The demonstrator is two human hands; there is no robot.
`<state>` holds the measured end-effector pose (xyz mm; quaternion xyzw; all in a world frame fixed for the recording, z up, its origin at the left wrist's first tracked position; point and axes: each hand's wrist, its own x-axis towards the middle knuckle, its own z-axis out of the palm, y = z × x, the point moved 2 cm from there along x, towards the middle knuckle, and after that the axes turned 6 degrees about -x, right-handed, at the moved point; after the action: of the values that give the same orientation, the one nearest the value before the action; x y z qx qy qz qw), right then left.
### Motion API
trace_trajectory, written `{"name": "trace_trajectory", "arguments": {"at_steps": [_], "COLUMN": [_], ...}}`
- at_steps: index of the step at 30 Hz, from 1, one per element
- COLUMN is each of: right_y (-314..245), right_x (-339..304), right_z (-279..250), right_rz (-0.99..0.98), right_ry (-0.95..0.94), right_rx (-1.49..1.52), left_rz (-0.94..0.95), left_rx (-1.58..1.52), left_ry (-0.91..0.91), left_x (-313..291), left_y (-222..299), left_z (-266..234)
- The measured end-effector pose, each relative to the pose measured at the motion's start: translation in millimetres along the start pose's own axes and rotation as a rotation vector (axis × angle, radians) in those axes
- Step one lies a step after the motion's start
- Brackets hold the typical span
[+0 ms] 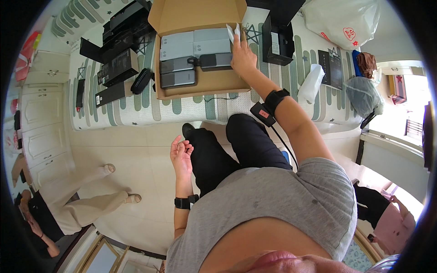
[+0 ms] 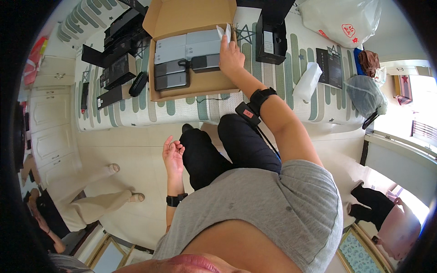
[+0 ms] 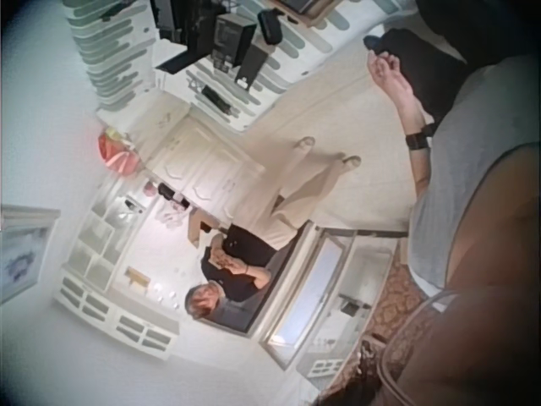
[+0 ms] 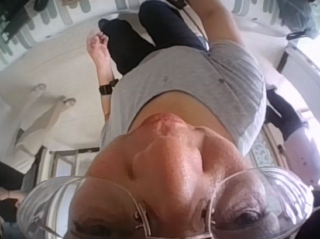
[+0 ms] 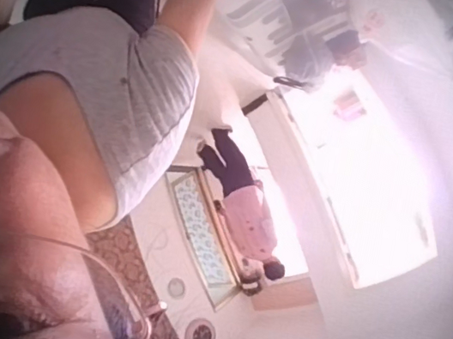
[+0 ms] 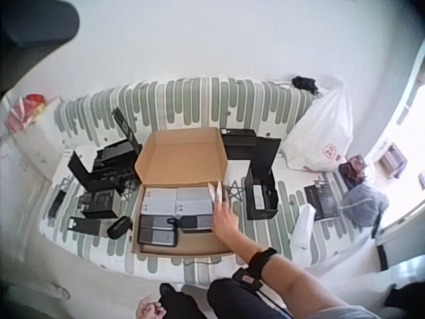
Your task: The person unboxes various electronic items and accessories, removing them from plastic wrapping and organizing them on a surface.
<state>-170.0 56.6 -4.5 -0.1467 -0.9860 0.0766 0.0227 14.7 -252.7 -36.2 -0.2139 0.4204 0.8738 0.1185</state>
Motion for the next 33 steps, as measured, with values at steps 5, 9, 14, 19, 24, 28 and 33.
{"name": "trace_trajectory", "arguments": {"at_steps": [5, 9, 14, 19, 24, 28, 33], "right_y": [31, 67, 159, 294, 328, 268, 158], "right_x": [7, -7, -58, -94, -110, -113, -145], "right_z": [0, 0, -22, 5, 39, 16, -59], "right_rz": [0.075, 0.042, 0.223, 0.789, 0.933, 0.600, 0.001], "right_ry": [0.061, 0.157, 0.448, 0.515, 0.122, -0.009, 0.008], "right_rx": [-0.064, 0.231, 0.230, 0.058, 0.706, 1.094, 0.859], "left_rz": [0.005, 0.015, 0.034, 0.028, 0.032, -0.011, -0.087], "left_rx": [0.023, 0.039, 0.053, 0.083, 0.109, 0.187, 0.435], "left_ry": [-0.001, 0.004, -0.010, -0.008, -0.036, -0.069, -0.428], "left_x": [-3, -5, -3, -2, -8, -15, -16], "left_y": [3, 4, 7, 4, -2, -6, -15], "left_z": [1, -6, -2, 12, 30, 42, 118]}}
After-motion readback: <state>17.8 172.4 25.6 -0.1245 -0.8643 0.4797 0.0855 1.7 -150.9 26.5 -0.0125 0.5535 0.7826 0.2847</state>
